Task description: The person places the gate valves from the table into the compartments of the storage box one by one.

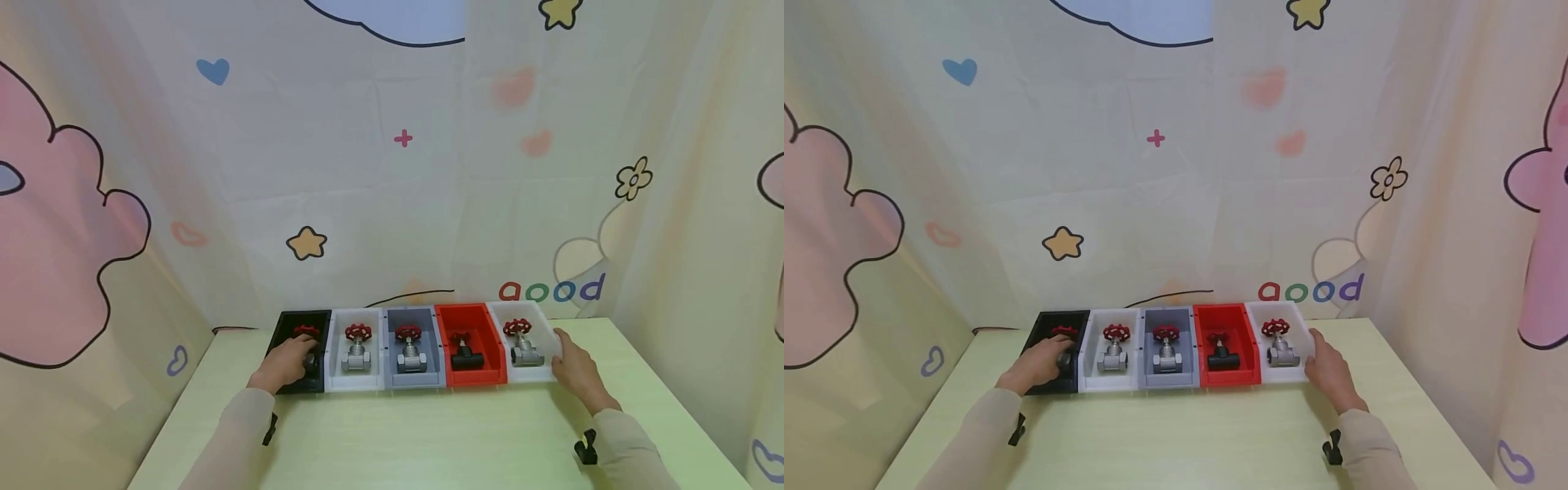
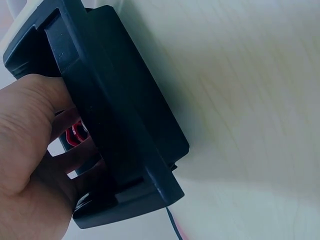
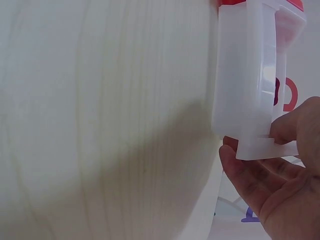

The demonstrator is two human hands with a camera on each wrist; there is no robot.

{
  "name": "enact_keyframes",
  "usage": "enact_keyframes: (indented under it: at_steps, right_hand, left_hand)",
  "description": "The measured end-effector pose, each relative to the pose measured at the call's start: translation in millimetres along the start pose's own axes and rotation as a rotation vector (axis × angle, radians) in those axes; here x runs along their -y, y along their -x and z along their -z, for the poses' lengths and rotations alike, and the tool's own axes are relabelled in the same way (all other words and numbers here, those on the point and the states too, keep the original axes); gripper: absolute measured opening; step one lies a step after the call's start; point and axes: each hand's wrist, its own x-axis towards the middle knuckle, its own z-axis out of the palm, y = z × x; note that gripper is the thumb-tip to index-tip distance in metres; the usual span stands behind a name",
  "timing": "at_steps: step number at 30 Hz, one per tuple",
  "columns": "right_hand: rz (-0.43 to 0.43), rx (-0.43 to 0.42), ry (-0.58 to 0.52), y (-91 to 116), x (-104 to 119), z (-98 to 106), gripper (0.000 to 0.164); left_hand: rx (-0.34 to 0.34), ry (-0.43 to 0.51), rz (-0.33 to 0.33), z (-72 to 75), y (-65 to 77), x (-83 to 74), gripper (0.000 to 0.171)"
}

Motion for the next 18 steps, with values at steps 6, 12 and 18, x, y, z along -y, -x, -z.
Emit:
enact_keyframes:
  at_steps: [6, 12, 18]
  right_hand:
    - [0.005, -0.002, -0.004, -2, 2, -1, 0.060]
    - [0.020, -0.015, -0.001, -2, 5, 1, 0.060]
    - [-0.001, 0.008, 0.000, 0, 6, 2, 0.061]
  left_hand:
    - [-0.010, -0.003, 0.000, 4.8, 3.4, 0.5, 0.055]
    - [-0.039, -0.004, 0.026, 13.5, 8.2, -4.5, 0.056]
    - [-0.083, -0.001, 0.009, 22.8, 15.2, -9.9, 0.054]
